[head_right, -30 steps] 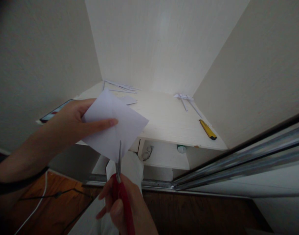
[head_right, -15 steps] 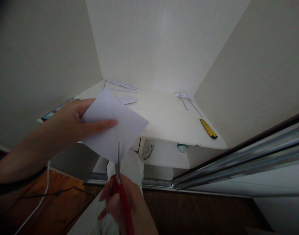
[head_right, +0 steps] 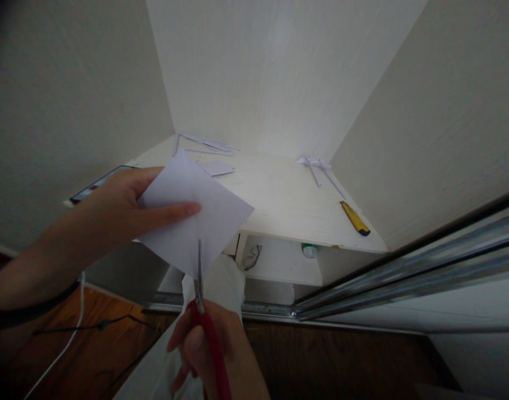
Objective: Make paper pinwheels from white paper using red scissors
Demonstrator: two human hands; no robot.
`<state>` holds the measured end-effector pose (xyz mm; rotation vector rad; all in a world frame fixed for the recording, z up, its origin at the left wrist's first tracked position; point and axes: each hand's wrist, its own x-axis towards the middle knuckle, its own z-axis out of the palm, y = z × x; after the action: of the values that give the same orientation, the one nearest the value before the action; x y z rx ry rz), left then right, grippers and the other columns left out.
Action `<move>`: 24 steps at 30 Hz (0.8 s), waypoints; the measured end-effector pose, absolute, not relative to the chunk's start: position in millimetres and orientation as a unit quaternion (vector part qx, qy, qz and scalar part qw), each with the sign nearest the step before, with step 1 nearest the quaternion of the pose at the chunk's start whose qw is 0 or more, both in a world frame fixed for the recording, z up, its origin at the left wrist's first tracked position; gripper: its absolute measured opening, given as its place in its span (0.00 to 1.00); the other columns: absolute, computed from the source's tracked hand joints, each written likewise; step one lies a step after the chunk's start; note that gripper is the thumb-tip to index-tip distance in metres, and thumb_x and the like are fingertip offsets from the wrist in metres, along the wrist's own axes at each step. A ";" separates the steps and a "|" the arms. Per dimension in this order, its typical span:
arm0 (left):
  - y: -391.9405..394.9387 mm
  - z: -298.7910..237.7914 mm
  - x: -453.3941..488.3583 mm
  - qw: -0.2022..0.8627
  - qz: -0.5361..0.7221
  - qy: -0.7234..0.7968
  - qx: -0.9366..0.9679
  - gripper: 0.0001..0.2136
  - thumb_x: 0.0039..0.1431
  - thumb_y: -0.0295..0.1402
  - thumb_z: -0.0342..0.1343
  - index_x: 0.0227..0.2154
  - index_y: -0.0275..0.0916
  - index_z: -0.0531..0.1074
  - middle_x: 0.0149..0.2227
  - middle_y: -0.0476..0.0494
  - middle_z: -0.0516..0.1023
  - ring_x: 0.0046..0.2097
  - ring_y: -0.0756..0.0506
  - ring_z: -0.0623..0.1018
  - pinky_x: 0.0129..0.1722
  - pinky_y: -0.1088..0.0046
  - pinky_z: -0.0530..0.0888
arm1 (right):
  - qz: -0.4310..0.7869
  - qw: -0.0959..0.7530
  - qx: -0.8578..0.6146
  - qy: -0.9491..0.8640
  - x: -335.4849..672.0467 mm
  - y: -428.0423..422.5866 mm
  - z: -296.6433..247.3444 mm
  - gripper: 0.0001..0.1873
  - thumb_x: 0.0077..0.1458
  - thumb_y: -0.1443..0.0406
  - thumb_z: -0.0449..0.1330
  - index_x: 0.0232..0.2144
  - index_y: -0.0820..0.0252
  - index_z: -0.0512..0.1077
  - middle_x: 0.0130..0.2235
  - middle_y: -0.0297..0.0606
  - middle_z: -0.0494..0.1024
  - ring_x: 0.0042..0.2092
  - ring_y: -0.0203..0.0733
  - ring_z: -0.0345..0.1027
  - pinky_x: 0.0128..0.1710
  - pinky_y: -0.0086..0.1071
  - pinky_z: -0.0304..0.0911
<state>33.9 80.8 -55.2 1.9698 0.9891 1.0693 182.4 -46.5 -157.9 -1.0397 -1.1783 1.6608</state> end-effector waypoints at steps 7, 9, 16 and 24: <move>80.4 -56.1 32.4 0.321 0.406 0.375 0.769 0.06 0.51 0.32 0.61 0.22 0.38 0.74 0.21 0.57 0.74 0.19 0.55 0.68 0.14 0.86 0.64 | 0.662 0.396 -0.418 -0.480 184.6 -46.1 -165.8 0.40 0.44 0.30 0.48 0.25 0.59 0.74 0.18 0.28 0.59 0.18 0.29 0.52 0.18 0.25 0.62; 81.1 -56.4 32.0 0.311 0.405 0.378 0.772 0.07 0.52 0.33 0.61 0.22 0.37 0.74 0.21 0.56 0.73 0.19 0.55 0.68 0.14 0.85 0.63 | 0.662 0.389 -0.420 -0.483 185.1 -45.9 -166.5 0.41 0.44 0.30 0.47 0.25 0.59 0.74 0.17 0.29 0.60 0.17 0.29 0.53 0.17 0.25 0.59; 81.1 -57.5 30.0 0.320 0.411 0.373 0.768 0.06 0.51 0.33 0.61 0.23 0.37 0.75 0.22 0.56 0.75 0.20 0.55 0.70 0.14 0.86 0.65 | 0.668 0.368 -0.427 -0.486 188.5 -45.1 -160.9 0.43 0.44 0.29 0.46 0.24 0.62 0.73 0.17 0.30 0.62 0.17 0.29 0.56 0.15 0.23 0.49; 82.2 -60.3 30.2 0.315 0.410 0.374 0.770 0.05 0.50 0.32 0.61 0.23 0.37 0.75 0.21 0.57 0.75 0.19 0.55 0.71 0.14 0.86 0.66 | 0.678 0.358 -0.441 -0.467 190.5 -47.5 -154.1 0.40 0.41 0.28 0.48 0.22 0.60 0.69 0.16 0.30 0.61 0.17 0.30 0.54 0.16 0.25 0.47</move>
<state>30.2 82.2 -60.3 2.0283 0.9867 1.0812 190.5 -47.5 -154.1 -1.1380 -1.2049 1.7483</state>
